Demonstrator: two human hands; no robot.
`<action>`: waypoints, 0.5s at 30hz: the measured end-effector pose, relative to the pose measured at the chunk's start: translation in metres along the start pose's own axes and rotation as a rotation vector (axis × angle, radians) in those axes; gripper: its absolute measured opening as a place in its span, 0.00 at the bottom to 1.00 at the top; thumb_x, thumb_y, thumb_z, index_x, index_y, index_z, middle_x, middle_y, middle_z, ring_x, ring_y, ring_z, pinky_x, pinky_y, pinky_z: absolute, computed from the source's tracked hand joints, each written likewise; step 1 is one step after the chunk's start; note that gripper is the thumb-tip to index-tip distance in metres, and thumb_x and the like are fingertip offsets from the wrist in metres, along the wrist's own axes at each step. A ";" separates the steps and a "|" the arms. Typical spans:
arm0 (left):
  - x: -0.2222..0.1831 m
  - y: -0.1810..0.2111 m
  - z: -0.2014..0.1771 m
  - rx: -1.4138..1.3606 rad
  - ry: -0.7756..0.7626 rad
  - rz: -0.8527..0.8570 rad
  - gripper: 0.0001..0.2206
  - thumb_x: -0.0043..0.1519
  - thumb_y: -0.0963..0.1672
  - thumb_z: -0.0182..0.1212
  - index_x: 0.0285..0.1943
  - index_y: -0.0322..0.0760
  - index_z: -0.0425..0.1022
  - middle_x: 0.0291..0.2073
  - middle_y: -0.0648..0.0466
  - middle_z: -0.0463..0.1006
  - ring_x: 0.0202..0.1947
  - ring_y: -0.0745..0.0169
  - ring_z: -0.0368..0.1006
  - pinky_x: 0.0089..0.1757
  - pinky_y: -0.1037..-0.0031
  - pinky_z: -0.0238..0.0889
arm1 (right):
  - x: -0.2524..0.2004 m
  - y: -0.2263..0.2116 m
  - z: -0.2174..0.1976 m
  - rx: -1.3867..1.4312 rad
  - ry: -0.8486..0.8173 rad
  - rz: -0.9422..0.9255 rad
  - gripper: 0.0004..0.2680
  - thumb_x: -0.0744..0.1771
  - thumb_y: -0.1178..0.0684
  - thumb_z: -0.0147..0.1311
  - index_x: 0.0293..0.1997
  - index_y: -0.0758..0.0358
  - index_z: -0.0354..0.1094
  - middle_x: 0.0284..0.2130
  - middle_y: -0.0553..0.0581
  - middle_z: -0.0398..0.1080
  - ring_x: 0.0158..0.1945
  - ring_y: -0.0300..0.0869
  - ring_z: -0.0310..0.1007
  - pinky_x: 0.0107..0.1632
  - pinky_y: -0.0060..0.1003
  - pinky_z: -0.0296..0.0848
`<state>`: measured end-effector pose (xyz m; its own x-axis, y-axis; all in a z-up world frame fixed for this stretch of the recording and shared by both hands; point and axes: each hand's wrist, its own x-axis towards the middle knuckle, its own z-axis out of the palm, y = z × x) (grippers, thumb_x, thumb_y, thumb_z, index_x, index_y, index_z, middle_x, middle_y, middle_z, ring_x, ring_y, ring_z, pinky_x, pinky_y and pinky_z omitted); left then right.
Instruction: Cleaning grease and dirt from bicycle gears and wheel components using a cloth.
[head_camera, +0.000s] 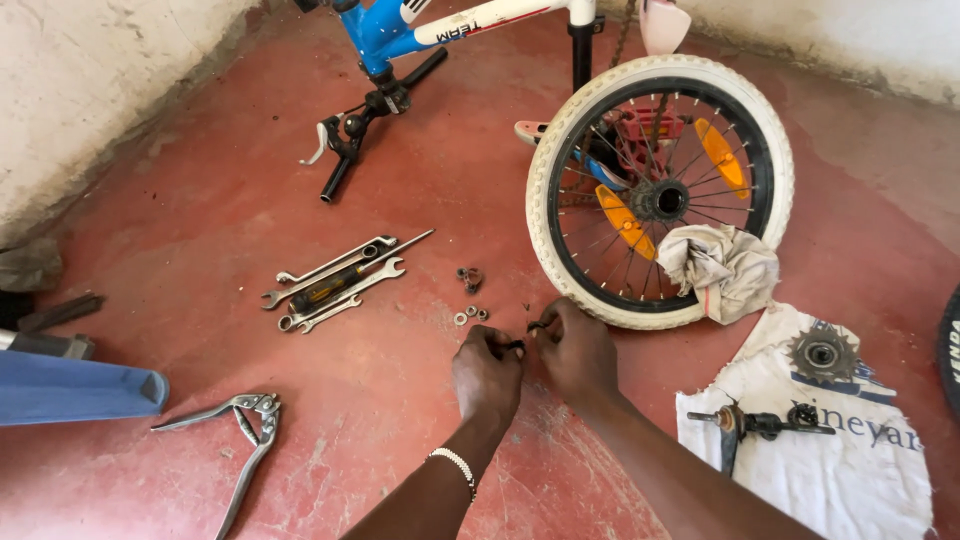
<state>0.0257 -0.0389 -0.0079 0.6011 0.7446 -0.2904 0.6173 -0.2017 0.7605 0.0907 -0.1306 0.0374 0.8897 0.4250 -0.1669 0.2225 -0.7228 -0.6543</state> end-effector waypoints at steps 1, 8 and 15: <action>-0.002 0.000 0.002 -0.048 -0.004 -0.023 0.06 0.50 0.42 0.64 0.33 0.42 0.70 0.27 0.52 0.77 0.37 0.48 0.76 0.36 0.60 0.69 | -0.002 0.007 -0.001 0.080 0.061 -0.025 0.04 0.62 0.54 0.54 0.34 0.59 0.65 0.24 0.61 0.73 0.32 0.54 0.75 0.33 0.46 0.71; -0.032 0.026 0.027 -0.249 -0.157 0.000 0.10 0.51 0.41 0.64 0.39 0.36 0.70 0.27 0.48 0.76 0.33 0.51 0.76 0.27 0.66 0.71 | -0.015 0.076 -0.042 0.297 0.196 0.085 0.07 0.60 0.56 0.59 0.36 0.63 0.67 0.32 0.62 0.72 0.32 0.48 0.75 0.33 0.40 0.73; -0.081 0.065 0.072 -0.188 -0.400 0.042 0.14 0.54 0.41 0.62 0.46 0.38 0.67 0.29 0.51 0.74 0.36 0.56 0.74 0.32 0.67 0.70 | -0.037 0.165 -0.093 0.383 0.358 0.371 0.05 0.59 0.58 0.57 0.33 0.60 0.68 0.19 0.58 0.72 0.12 0.42 0.68 0.14 0.30 0.66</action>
<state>0.0536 -0.1584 0.0237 0.7955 0.4260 -0.4309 0.5076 -0.0800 0.8579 0.1314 -0.3166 0.0043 0.9730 -0.0719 -0.2194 -0.2248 -0.5125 -0.8288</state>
